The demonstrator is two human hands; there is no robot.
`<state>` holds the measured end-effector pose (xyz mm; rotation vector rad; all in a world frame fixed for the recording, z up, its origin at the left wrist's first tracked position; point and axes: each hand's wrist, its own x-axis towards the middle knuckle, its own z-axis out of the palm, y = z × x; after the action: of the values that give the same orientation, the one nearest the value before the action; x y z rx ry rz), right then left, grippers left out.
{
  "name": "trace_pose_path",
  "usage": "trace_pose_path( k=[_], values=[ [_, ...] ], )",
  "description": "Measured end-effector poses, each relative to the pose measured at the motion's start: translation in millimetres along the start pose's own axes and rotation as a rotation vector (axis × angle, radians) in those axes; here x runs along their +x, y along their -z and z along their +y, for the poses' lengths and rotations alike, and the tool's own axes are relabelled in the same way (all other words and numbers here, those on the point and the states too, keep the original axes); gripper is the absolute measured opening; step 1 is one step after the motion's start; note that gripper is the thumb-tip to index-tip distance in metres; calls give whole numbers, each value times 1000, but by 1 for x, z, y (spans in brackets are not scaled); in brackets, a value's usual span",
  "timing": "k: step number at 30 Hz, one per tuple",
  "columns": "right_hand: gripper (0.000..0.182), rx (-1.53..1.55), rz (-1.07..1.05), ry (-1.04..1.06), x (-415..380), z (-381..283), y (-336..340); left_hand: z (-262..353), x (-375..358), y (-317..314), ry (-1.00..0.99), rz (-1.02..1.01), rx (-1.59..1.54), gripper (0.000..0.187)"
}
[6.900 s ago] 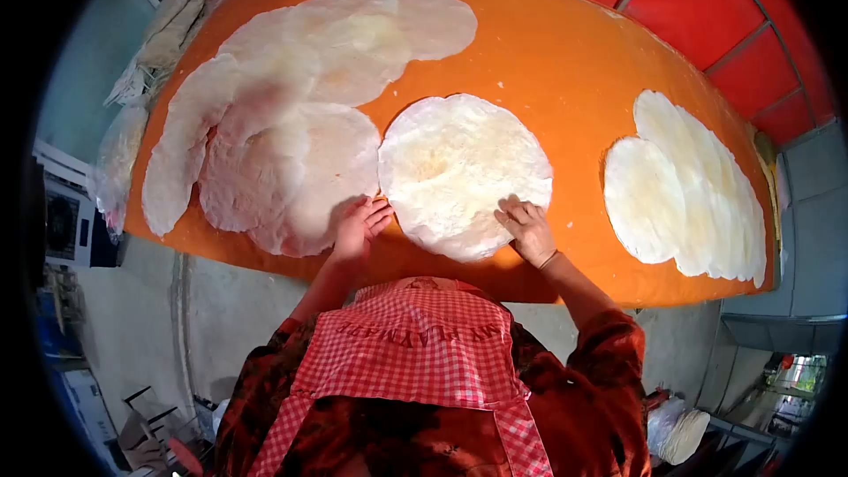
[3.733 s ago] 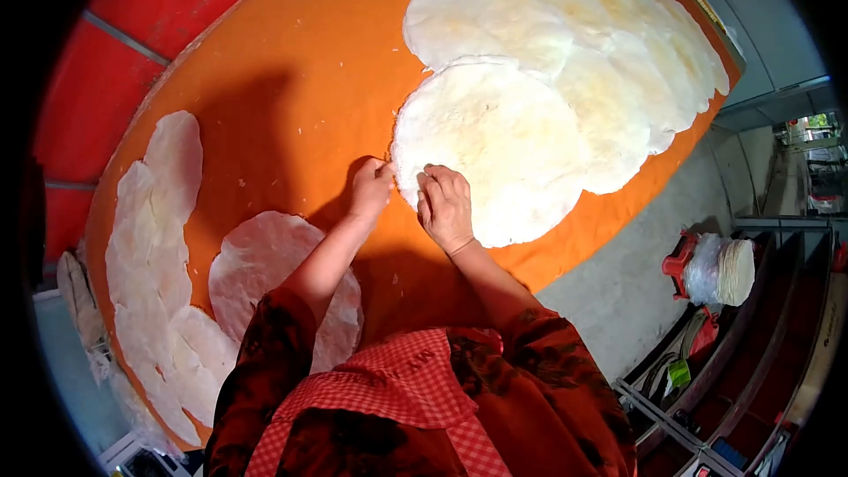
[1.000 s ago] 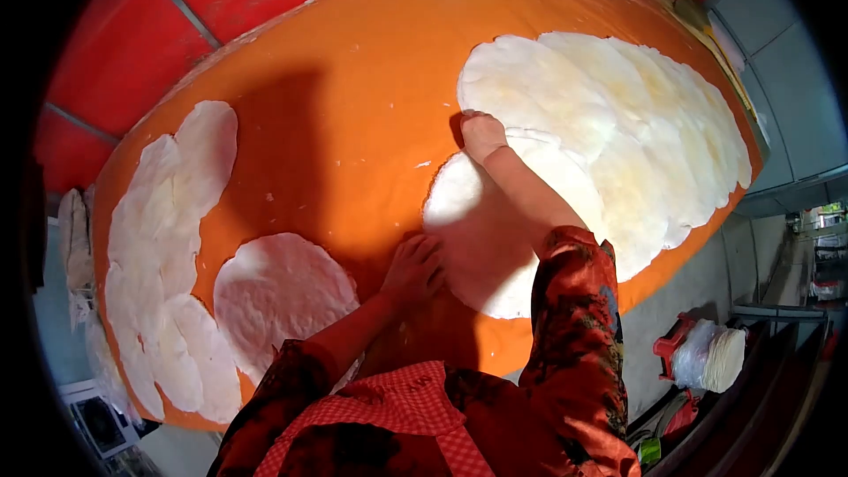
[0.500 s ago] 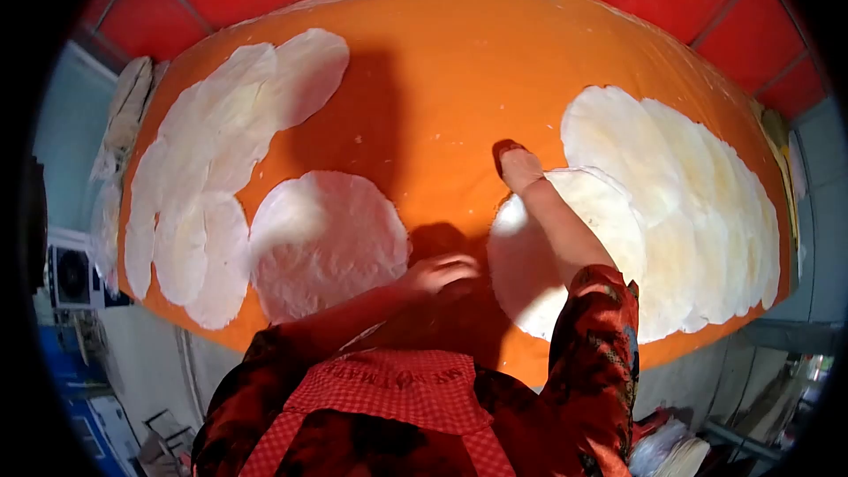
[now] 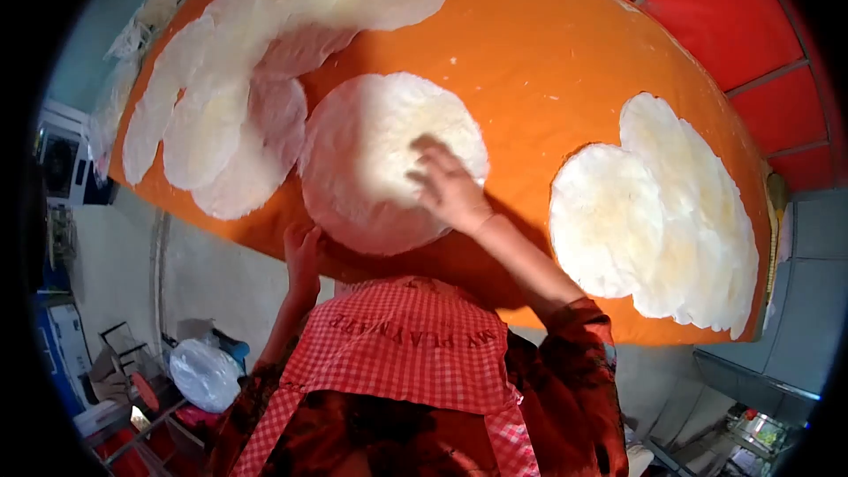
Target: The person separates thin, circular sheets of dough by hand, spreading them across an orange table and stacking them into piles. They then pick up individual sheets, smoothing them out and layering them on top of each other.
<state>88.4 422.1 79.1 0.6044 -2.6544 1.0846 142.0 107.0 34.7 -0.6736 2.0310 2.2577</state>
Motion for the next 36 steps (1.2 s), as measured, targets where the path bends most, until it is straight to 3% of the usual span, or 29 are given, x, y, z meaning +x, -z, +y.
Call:
trace_pose_path(
  k=[2,3,6,8,15,16,18,20,23,25,26,27,28,29,30,31,33,36],
  values=[
    [39,-135,-167,0,-15,-21,-47,5,5,1,106,-36,-113,33],
    [39,-59,-219,-16,-20,-29,-63,11,3,2,146,-28,-118,32],
    [62,-134,-259,-15,-28,-64,-88,21,6,9,263,-78,-154,31],
    [62,-180,-276,6,-32,-81,-93,15,14,16,352,-185,-208,31],
    [58,-501,-204,40,-43,-90,-115,-12,48,6,371,-508,-218,19],
    [54,-540,-136,47,-40,-90,-116,-26,59,5,273,-591,-239,20],
    [48,-412,-75,160,-26,-74,-113,-9,62,1,243,-662,-153,20],
    [49,-263,-145,-64,10,-84,-71,30,44,-8,358,-614,-224,23],
    [53,47,37,-267,80,-73,19,46,49,-12,160,-612,-109,24],
    [40,317,228,-596,109,-83,99,42,59,-10,-32,-608,-16,20],
    [21,86,314,-423,116,-53,136,31,69,-7,-132,-623,-2,18],
    [18,84,378,-486,117,-17,169,16,81,-2,-231,-635,11,17],
    [15,266,508,-381,108,46,196,5,90,-1,-328,-641,23,16],
    [14,192,656,-513,99,20,222,-1,94,-2,-359,-609,47,11],
    [13,307,741,-488,81,52,240,-3,96,-6,-493,-553,202,10],
    [8,297,897,-611,70,69,251,-5,95,-10,-620,-482,359,10],
    [4,554,931,-599,15,160,264,-1,89,-17,-762,-362,561,8],
    [15,544,1117,-799,-94,260,235,-6,93,-18,-985,-372,807,11]
  ],
)
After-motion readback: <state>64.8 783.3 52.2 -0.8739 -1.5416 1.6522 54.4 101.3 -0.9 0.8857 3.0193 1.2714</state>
